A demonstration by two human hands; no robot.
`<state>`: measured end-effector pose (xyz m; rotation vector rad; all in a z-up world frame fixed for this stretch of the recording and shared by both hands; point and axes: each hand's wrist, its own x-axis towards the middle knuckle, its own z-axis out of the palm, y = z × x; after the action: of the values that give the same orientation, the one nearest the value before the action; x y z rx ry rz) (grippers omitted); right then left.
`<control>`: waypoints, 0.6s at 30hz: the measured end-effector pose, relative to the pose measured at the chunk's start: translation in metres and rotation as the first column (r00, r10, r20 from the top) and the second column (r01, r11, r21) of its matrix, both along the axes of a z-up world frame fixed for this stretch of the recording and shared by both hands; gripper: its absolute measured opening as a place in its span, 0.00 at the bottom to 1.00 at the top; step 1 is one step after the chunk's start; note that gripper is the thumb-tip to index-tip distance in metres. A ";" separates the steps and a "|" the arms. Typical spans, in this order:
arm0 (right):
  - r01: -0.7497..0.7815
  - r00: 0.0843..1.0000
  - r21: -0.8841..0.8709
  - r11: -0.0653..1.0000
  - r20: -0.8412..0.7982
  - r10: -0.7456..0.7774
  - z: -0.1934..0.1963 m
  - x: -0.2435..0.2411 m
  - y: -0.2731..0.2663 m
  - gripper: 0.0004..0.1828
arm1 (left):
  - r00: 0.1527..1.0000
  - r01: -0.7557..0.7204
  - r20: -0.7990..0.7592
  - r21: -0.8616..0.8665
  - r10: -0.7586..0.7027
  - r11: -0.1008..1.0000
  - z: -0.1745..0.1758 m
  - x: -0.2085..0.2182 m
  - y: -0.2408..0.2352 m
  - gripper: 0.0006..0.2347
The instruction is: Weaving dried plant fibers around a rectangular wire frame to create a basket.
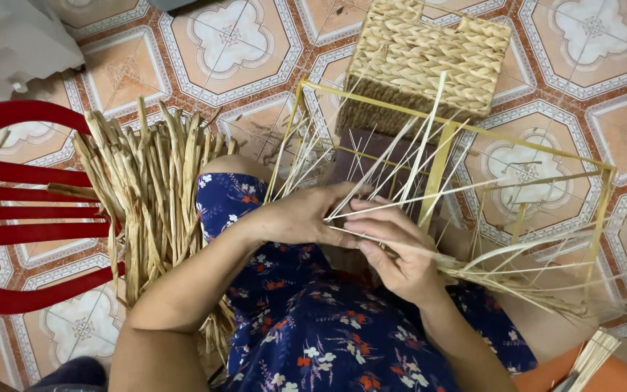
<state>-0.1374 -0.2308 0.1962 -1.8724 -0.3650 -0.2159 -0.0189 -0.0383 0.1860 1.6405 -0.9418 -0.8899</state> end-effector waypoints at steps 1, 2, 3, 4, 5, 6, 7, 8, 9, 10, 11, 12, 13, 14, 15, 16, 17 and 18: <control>0.015 0.994 -0.060 0.998 0.107 -0.008 0.000 -0.001 0.001 0.12 | 0.994 -0.020 0.110 0.090 0.010 0.996 0.002 -0.002 -0.005 0.31; 0.036 0.977 -0.119 0.992 0.213 -0.010 0.001 -0.002 0.002 0.11 | 0.976 -0.048 0.220 0.176 0.009 0.983 0.004 -0.004 -0.011 0.25; 0.037 0.977 -0.118 0.992 0.213 -0.011 0.002 -0.003 0.003 0.11 | 0.975 -0.048 0.220 0.177 0.008 0.983 -0.010 -0.006 -0.013 0.25; 0.045 0.968 -0.117 0.992 0.252 -0.014 0.003 -0.003 0.003 0.12 | 0.973 -0.086 0.222 0.127 0.056 0.988 -0.023 -0.008 -0.016 0.19; 0.054 0.957 -0.116 0.992 0.290 -0.018 0.004 -0.004 0.003 0.12 | 0.970 -0.123 0.220 0.077 0.104 0.989 -0.037 -0.011 -0.019 0.12; 0.056 0.957 -0.116 0.992 0.288 -0.020 0.003 -0.007 0.002 0.12 | 0.970 -0.121 0.219 0.078 0.102 0.990 -0.036 -0.011 -0.021 0.12; 0.104 0.948 -0.107 0.989 0.311 -0.066 0.002 -0.009 0.001 0.13 | 0.986 -0.168 0.033 0.076 0.166 0.983 -0.036 -0.010 -0.023 0.10; 0.151 0.936 -0.096 0.984 0.333 -0.111 0.002 -0.011 0.000 0.14 | 0.962 -0.213 -0.155 0.084 0.224 0.973 -0.035 -0.008 -0.025 0.08; 0.157 0.935 -0.099 0.983 0.334 -0.116 0.002 -0.020 -0.002 0.14 | 0.964 -0.207 -0.154 0.082 0.218 0.975 -0.031 -0.007 -0.023 0.08; 0.214 0.923 -0.119 0.970 0.348 -0.161 0.002 -0.028 -0.004 0.15 | 0.945 -0.247 -0.204 0.061 0.255 0.967 -0.028 -0.005 -0.021 0.07; 0.268 0.911 -0.138 0.954 0.358 -0.204 0.003 -0.037 -0.006 0.17 | 0.921 -0.289 -0.259 0.046 0.291 0.956 -0.025 -0.006 -0.018 0.07; 0.271 0.911 -0.140 0.952 0.355 -0.207 -0.006 -0.043 -0.010 0.17 | 0.921 -0.285 -0.263 0.046 0.287 0.957 -0.020 -0.006 -0.019 0.07; 0.321 0.887 -0.069 0.944 0.371 -0.275 -0.014 -0.050 -0.014 0.14 | 0.900 -0.314 -0.288 0.087 0.326 0.945 -0.014 -0.005 -0.020 0.06; 0.369 0.859 0.003 0.929 0.382 -0.342 -0.022 -0.056 -0.018 0.12 | 0.877 -0.341 -0.312 0.129 0.365 0.931 -0.009 -0.005 -0.020 0.05; 0.368 0.859 0.001 0.930 0.382 -0.341 -0.022 -0.056 -0.019 0.12 | 0.877 -0.342 -0.314 0.127 0.365 0.931 -0.010 -0.006 -0.021 0.05; 0.429 0.867 -0.050 0.902 0.304 -0.396 -0.022 -0.055 -0.020 0.12 | 0.868 -0.375 -0.317 0.086 0.382 0.923 -0.010 -0.007 -0.021 0.05; 0.484 0.862 -0.106 0.869 0.227 -0.453 -0.021 -0.055 -0.021 0.13 | 0.859 -0.407 -0.321 0.044 0.399 0.912 -0.011 -0.009 -0.022 0.05; 0.484 0.862 -0.107 0.868 0.228 -0.453 -0.015 -0.049 -0.020 0.13 | 0.859 -0.407 -0.322 0.043 0.398 0.912 -0.019 -0.010 -0.021 0.05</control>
<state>-0.1862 -0.2507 0.1808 -2.0854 -0.0466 -0.7276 -0.0286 -0.0592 0.1671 1.5293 -0.3578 -0.8148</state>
